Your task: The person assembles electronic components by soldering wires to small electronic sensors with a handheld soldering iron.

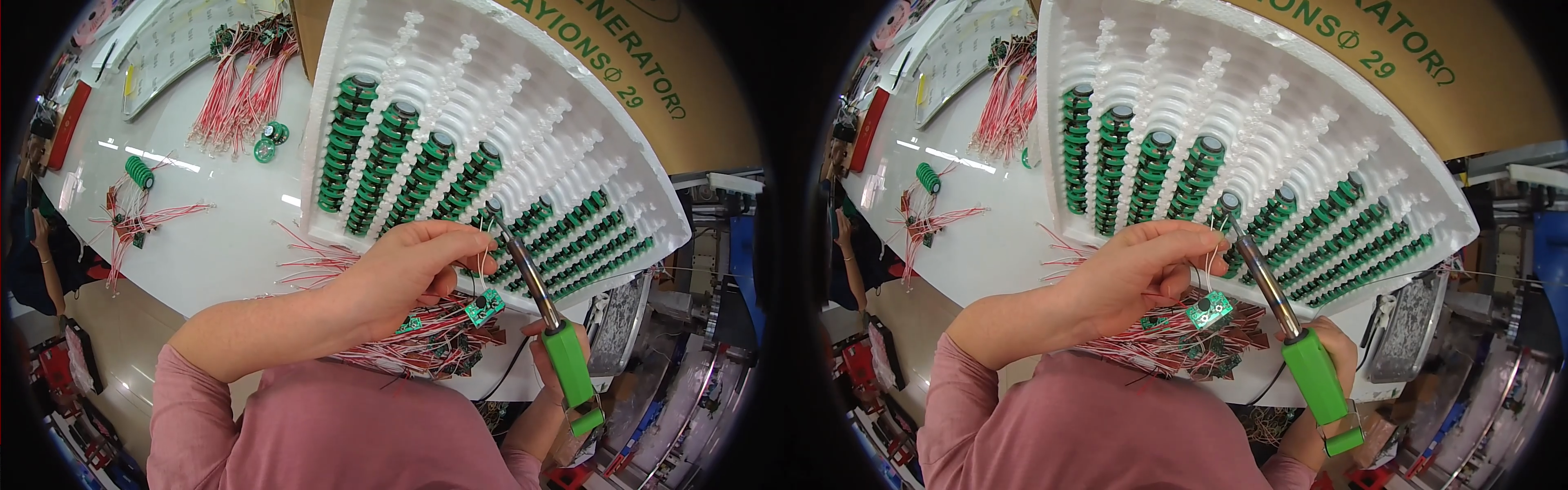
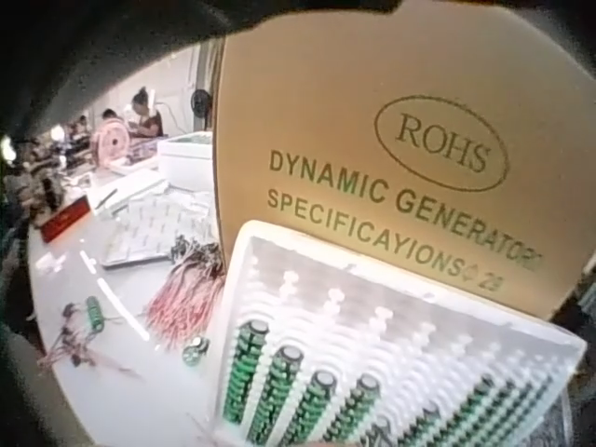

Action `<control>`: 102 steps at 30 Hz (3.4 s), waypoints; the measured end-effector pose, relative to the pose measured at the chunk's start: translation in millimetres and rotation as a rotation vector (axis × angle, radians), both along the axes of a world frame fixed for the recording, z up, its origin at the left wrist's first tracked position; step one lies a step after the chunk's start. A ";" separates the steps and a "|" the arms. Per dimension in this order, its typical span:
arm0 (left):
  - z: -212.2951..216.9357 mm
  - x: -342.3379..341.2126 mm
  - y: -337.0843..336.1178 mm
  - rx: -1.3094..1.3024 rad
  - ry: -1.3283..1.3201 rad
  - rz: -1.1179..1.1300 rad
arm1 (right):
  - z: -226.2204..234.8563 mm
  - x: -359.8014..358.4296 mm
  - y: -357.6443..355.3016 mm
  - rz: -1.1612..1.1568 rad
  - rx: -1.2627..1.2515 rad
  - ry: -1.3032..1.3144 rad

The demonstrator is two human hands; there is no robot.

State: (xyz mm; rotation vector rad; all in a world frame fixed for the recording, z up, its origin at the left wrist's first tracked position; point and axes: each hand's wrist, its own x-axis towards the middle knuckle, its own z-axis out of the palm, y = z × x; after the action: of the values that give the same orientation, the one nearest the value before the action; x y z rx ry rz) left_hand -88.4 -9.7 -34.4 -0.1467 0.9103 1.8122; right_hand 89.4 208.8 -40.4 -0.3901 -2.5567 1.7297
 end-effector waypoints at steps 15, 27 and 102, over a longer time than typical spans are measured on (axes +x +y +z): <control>-1.4 -0.5 0.3 0.044 -0.043 0.007 | 1.4 -7.6 -3.1 0.197 0.227 0.199; 0.4 -0.2 0.8 0.051 -0.051 0.004 | -2.3 -4.9 -10.8 -0.019 -0.055 0.242; 0.4 -0.4 1.9 0.017 -0.105 -0.026 | 7.4 -11.8 -27.3 -0.113 0.134 0.013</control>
State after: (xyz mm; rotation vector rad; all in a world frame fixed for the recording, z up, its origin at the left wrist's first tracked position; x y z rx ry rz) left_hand -88.8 -7.8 -34.0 -0.2161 0.8188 1.7706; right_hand 77.6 181.5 -33.0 -0.5047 -2.5678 1.5092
